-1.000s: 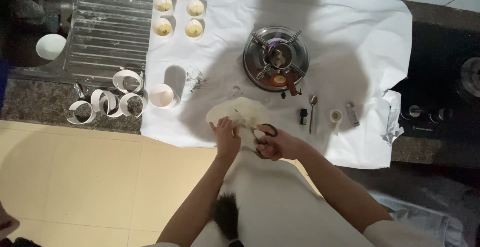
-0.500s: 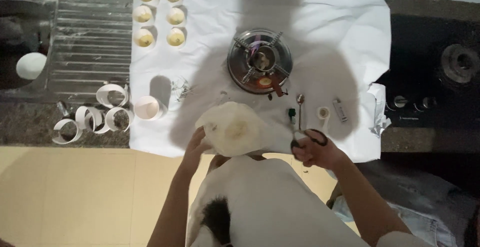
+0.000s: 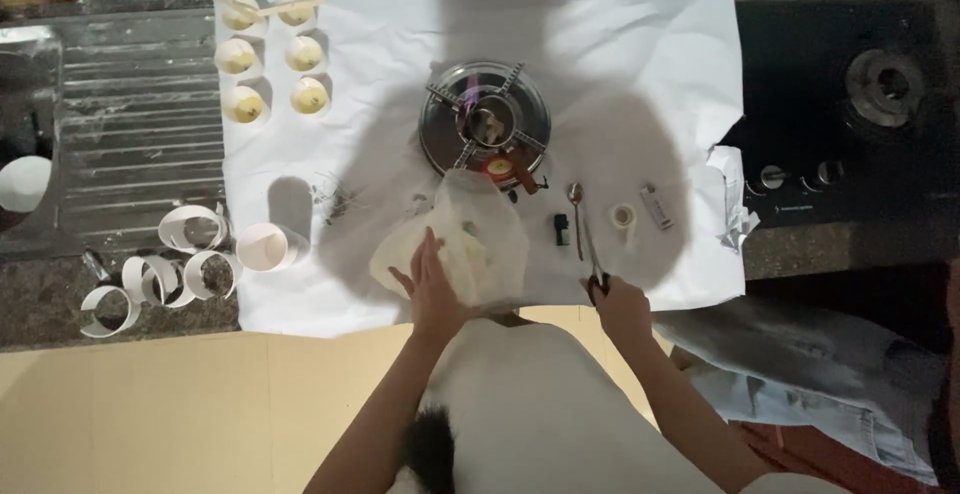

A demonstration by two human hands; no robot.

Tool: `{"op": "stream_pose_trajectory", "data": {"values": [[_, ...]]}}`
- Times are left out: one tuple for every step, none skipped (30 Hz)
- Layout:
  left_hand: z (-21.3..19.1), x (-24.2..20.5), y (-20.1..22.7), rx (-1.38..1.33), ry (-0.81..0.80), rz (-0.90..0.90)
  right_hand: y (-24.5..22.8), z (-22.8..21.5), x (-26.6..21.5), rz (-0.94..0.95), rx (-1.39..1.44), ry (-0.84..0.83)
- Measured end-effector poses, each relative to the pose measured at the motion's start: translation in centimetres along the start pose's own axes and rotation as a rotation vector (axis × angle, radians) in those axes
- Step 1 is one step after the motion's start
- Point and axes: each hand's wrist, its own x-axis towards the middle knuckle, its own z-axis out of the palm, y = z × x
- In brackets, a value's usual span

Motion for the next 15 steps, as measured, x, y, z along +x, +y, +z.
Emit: {"op": "stream_pose_trajectory", "data": {"values": [[0.7,0.4,-0.1,-0.050,0.040,-0.038,0.8,1.4,1.2,-0.011,-0.063,0.076],[2.4,1.3,-1.5,-0.049,0.038,-0.033,1.0,1.8,2.4,-0.007,-0.060,0.078],[4.1,2.2,-3.0,0.058,0.012,-0.082,1.2,2.2,3.5,-0.003,-0.049,0.094],[5.8,3.0,-4.4,0.163,-0.011,-0.134,1.6,2.5,4.8,-0.002,-0.040,0.110],[6.9,3.0,-6.0,0.162,-0.012,-0.132,1.6,2.1,5.5,-0.001,-0.041,0.111],[8.0,3.0,-7.7,0.068,0.020,-0.112,1.4,1.7,6.4,0.011,-0.006,0.083],[9.0,3.0,-9.4,-0.026,0.051,-0.092,1.2,1.3,7.2,0.022,0.029,0.056],[7.9,2.5,-8.7,-0.025,0.055,-0.096,1.6,1.5,8.3,0.016,0.028,0.054],[6.8,2.0,-8.0,-0.188,0.102,-0.115,2.0,1.6,9.4,0.039,0.059,0.023],[5.7,1.4,-7.3,-0.351,0.152,-0.135,2.2,1.8,10.5,0.059,0.088,-0.009],[4.2,1.0,-6.3,-0.349,0.158,-0.141,4.0,3.1,12.6,0.051,0.086,-0.012],[2.6,0.5,-5.3,-0.476,0.220,-0.072,5.6,4.4,14.8,0.066,0.058,-0.059],[1.0,0.0,-4.2,-0.601,0.283,-0.001,7.2,5.8,17.0,0.080,0.030,-0.106],[-0.3,-0.4,-4.3,-0.598,0.291,-0.005,6.3,4.2,15.9,0.071,0.029,-0.107],[-1.6,-0.8,-4.4,-0.461,0.165,0.040,5.4,2.7,14.9,0.120,0.130,-0.102]]}}
